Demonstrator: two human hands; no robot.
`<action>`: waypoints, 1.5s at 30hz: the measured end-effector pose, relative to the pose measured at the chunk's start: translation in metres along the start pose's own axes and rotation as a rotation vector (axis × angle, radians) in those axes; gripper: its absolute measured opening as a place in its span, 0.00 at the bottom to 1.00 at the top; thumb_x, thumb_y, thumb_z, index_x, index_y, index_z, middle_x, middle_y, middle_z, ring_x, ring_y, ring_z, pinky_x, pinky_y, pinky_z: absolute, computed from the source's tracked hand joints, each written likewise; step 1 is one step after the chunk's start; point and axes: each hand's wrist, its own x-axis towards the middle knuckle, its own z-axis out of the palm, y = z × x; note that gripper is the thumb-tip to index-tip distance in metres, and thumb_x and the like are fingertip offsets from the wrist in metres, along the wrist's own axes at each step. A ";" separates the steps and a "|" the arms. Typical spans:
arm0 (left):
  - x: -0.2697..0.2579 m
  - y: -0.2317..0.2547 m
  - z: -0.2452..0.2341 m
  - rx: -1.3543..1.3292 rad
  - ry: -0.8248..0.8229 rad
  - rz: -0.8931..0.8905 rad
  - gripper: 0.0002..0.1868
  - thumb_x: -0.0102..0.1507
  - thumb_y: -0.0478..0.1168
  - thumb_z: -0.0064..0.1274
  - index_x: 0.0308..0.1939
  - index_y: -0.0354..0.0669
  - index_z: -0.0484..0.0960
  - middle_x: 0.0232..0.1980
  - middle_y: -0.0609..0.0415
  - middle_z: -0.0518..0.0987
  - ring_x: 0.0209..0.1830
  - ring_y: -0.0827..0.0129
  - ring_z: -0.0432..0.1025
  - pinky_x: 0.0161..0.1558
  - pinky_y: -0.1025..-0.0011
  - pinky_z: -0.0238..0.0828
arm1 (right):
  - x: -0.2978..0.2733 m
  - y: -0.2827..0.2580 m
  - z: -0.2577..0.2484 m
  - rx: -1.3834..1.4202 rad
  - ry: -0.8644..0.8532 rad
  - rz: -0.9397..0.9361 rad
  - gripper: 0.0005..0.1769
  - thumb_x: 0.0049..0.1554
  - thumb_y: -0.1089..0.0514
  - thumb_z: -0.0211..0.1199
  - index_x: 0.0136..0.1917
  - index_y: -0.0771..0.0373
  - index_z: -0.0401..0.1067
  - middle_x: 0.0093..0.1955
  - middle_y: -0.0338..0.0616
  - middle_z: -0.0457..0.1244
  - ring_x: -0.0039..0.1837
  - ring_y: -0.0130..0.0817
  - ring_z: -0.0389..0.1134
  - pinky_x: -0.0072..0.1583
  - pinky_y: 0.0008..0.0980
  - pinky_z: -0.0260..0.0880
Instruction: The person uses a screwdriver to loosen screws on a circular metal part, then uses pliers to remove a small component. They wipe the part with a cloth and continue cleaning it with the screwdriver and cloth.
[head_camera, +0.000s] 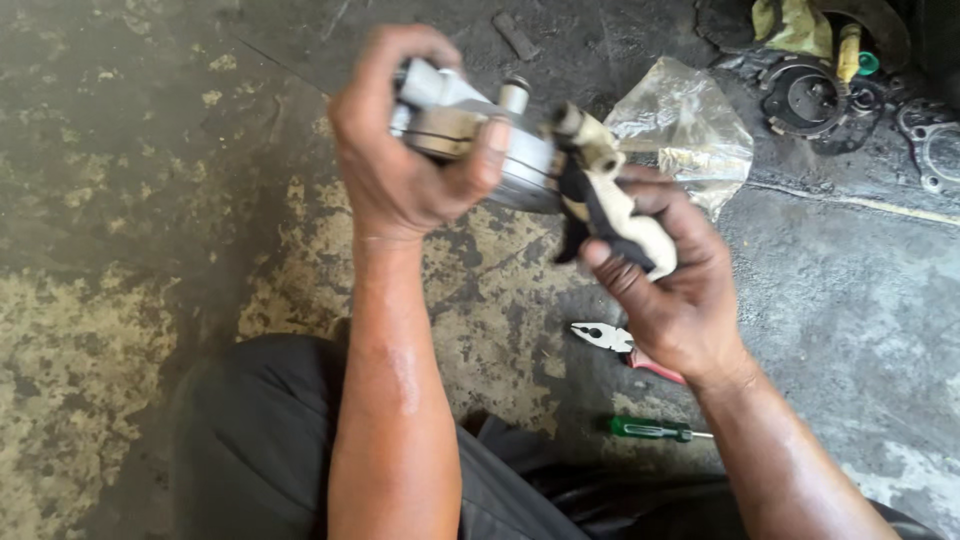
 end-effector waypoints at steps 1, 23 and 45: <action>-0.001 -0.002 0.001 -0.014 -0.032 0.006 0.32 0.68 0.70 0.57 0.52 0.46 0.75 0.37 0.58 0.79 0.31 0.76 0.82 0.31 0.74 0.82 | -0.001 -0.001 0.000 -0.322 0.030 -0.067 0.22 0.61 0.57 0.72 0.63 0.67 0.67 0.67 0.52 0.62 0.62 0.42 0.70 0.65 0.44 0.78; -0.002 0.009 0.049 0.178 0.099 -0.068 0.35 0.67 0.76 0.44 0.45 0.47 0.75 0.32 0.59 0.76 0.30 0.74 0.76 0.26 0.71 0.76 | -0.009 -0.014 -0.041 -0.726 0.600 0.242 0.21 0.62 0.56 0.61 0.64 0.61 0.59 0.57 0.47 0.61 0.53 0.35 0.70 0.50 0.37 0.77; -0.010 0.040 0.101 0.058 -0.041 0.046 0.18 0.76 0.49 0.42 0.40 0.45 0.81 0.37 0.56 0.81 0.35 0.69 0.77 0.37 0.68 0.75 | -0.005 -0.023 -0.020 -1.409 0.152 -0.393 0.34 0.55 0.62 0.66 0.74 0.63 0.65 0.69 0.55 0.65 0.63 0.52 0.74 0.59 0.44 0.73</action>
